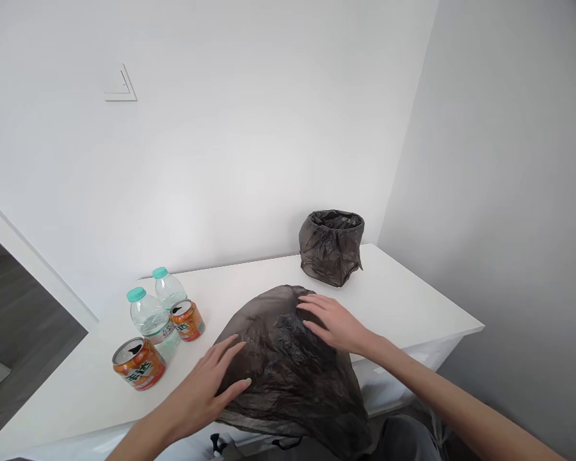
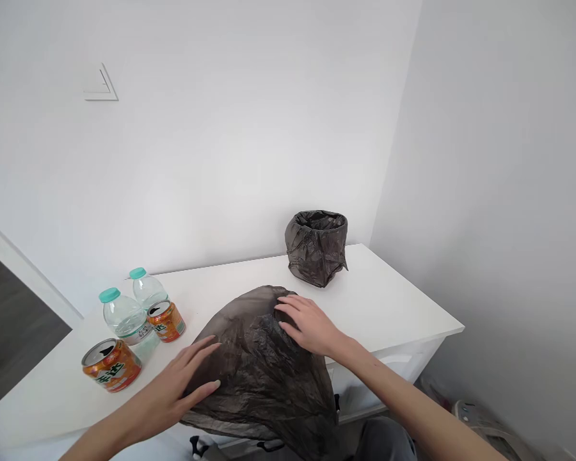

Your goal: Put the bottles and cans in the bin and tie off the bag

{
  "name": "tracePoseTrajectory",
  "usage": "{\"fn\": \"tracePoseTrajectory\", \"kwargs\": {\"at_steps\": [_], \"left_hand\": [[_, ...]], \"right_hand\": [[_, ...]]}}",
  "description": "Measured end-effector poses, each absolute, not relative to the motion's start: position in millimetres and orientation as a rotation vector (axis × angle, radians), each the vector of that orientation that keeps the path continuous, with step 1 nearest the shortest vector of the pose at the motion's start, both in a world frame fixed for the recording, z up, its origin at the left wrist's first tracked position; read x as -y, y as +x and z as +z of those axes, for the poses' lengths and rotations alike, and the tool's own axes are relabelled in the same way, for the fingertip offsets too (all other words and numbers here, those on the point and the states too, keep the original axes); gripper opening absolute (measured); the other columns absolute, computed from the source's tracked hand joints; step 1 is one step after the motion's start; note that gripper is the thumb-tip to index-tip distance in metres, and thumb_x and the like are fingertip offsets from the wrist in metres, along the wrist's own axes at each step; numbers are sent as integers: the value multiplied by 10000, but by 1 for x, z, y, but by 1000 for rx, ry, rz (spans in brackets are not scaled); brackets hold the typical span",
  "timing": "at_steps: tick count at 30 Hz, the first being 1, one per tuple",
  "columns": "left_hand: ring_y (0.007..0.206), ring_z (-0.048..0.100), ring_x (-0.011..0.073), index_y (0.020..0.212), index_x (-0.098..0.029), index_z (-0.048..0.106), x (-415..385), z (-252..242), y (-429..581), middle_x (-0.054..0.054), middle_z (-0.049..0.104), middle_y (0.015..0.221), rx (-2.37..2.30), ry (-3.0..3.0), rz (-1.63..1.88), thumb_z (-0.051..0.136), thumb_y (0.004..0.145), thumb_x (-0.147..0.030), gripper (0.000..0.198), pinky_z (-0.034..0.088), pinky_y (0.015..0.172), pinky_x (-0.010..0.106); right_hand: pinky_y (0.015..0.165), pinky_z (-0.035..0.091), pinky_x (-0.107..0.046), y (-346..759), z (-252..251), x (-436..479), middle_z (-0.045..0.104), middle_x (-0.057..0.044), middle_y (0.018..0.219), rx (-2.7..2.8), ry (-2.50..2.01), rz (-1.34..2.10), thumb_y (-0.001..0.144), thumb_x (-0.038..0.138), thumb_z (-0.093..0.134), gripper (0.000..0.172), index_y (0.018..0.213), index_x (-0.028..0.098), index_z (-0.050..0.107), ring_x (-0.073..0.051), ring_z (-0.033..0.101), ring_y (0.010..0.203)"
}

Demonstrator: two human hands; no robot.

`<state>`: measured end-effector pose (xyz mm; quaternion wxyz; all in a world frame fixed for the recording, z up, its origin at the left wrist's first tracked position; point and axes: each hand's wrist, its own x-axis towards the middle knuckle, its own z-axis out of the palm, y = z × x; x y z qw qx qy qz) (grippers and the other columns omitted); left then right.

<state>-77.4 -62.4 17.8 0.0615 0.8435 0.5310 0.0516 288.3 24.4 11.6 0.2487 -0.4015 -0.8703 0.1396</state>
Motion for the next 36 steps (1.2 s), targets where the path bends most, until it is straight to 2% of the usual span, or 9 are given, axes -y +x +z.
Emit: {"fn": "tracePoseTrajectory", "kwargs": {"at_steps": [3,6,9,13,18,24,28,32,36], "left_hand": [[1516,395,293,1586,-333,399,37,-16,-74,75,418,1649,-1524,2650,47,405,1051,-392,538,423,1175,479],[1506,400,354,1461,-316,588,7,-35,-87,86,501,1590,-1673,2709,-89,392,1019,-233,490,373,1175,620],[1459,458,399,1388,-205,662,-11,-39,-84,161,563,1526,-1992,2670,66,396,1022,-288,460,328,1189,656],[1496,425,317,1555,-233,470,-12,-49,-54,115,468,1610,-1825,2639,326,382,1043,-511,589,328,1237,544],[1522,354,388,1566,-220,456,-21,-58,-39,133,400,1646,-1813,2634,180,449,1022,-463,596,314,1228,610],[1516,393,304,1555,-277,459,5,-18,-16,96,472,1612,-1417,2741,449,424,1038,-318,519,342,1248,538],[1583,186,378,1664,-347,110,46,-17,-11,77,195,1730,-960,2703,81,770,809,-516,1093,255,1261,607],[1594,103,361,1659,-357,-17,55,-48,-33,58,86,1741,-1132,2734,-65,740,726,-158,1218,158,1273,636],[1543,345,233,1615,-406,289,52,-53,-52,-54,359,1671,-1156,2664,167,428,626,38,1093,269,1280,515]], "right_hand": [[1202,298,-595,274,-14,-37,531,-133,1550,2617,-1201,234,1061,469,439,494,1454,205,580,-359,428,1463],[1099,394,-579,273,-15,-35,732,-145,1245,2686,-1297,162,1084,490,355,501,1200,198,745,-341,643,1197],[1002,459,-490,276,-3,-35,758,-117,1036,2515,-1287,88,1095,393,324,476,1059,205,760,-285,670,1054],[1117,422,-453,274,-8,-45,612,-129,1435,2419,-1118,124,1082,377,367,417,1368,219,627,-274,529,1351],[1253,198,-595,264,-55,-46,315,-110,1688,2673,-1134,255,1059,613,293,658,1604,255,379,-351,244,1562],[1164,292,-641,263,-65,-40,447,-218,1589,2402,-1625,151,1050,626,247,713,1559,178,468,-426,373,1471],[1175,311,-590,296,-42,-37,493,-190,1539,2441,-1412,200,1049,600,335,628,1507,222,537,-385,389,1455],[1246,192,-609,342,-40,-27,185,-106,1729,2761,-991,508,853,686,680,957,1641,348,255,-398,187,1568],[1255,174,-598,363,-60,-14,158,-123,1732,2788,-1036,426,804,399,815,1006,1642,330,260,-380,171,1581]]}}
